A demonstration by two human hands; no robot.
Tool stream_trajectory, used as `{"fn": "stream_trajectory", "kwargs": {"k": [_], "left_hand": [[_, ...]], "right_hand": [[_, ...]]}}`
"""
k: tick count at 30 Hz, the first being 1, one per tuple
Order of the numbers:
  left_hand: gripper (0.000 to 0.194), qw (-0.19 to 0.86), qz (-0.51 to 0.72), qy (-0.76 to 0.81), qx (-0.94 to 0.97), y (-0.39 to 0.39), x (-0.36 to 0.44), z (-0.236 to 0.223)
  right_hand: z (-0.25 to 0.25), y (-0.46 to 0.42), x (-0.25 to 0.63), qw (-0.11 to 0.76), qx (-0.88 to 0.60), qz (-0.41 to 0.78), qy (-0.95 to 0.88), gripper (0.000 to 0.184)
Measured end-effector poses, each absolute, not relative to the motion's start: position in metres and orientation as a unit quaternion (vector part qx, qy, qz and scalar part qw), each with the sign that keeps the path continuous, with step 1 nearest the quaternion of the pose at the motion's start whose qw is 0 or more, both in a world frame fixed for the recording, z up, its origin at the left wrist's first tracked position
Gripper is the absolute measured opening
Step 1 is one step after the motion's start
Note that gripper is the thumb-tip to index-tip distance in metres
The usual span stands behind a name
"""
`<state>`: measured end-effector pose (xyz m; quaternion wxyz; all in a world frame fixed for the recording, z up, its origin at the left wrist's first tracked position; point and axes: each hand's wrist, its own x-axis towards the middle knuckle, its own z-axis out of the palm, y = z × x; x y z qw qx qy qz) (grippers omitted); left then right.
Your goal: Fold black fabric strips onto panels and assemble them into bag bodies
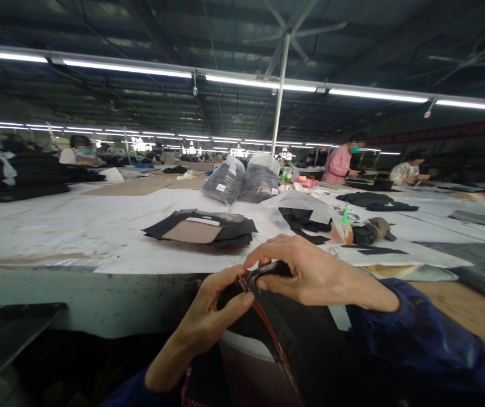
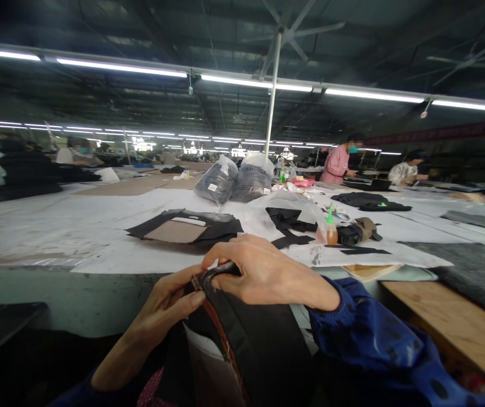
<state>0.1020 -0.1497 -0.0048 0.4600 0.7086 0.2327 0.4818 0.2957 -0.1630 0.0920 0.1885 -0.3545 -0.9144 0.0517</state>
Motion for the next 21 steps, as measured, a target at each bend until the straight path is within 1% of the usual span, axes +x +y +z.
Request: {"fn": "stream_trajectory", "kwargs": {"k": [4, 7, 10, 13, 15, 18, 21], "left_hand": [[0.032, 0.461, 0.487, 0.239, 0.702, -0.151, 0.105, -0.001], [0.025, 0.432, 0.500, 0.291, 0.692, -0.155, 0.109, 0.004], [0.022, 0.398, 0.516, 0.354, 0.671, -0.157, 0.111, 0.007], [0.019, 0.404, 0.514, 0.362, 0.664, -0.157, 0.110, 0.007], [0.018, 0.411, 0.513, 0.357, 0.664, -0.155, 0.109, 0.005], [0.017, 0.422, 0.499, 0.349, 0.672, -0.152, 0.106, 0.003], [0.018, 0.450, 0.486, 0.332, 0.672, -0.151, 0.106, 0.001]], "right_hand": [[0.093, -0.165, 0.285, 0.175, -0.397, 0.039, -0.900, 0.017], [0.094, -0.162, 0.282, 0.169, -0.420, 0.040, -0.891, 0.015], [0.096, -0.156, 0.287, 0.175, -0.393, 0.108, -0.896, 0.014], [0.099, -0.148, 0.293, 0.176, -0.350, 0.219, -0.894, 0.022], [0.100, -0.144, 0.295, 0.171, -0.340, 0.267, -0.886, 0.027], [0.100, -0.141, 0.296, 0.161, -0.340, 0.287, -0.881, 0.032], [0.096, -0.137, 0.295, 0.161, -0.334, 0.298, -0.880, 0.032]]}}
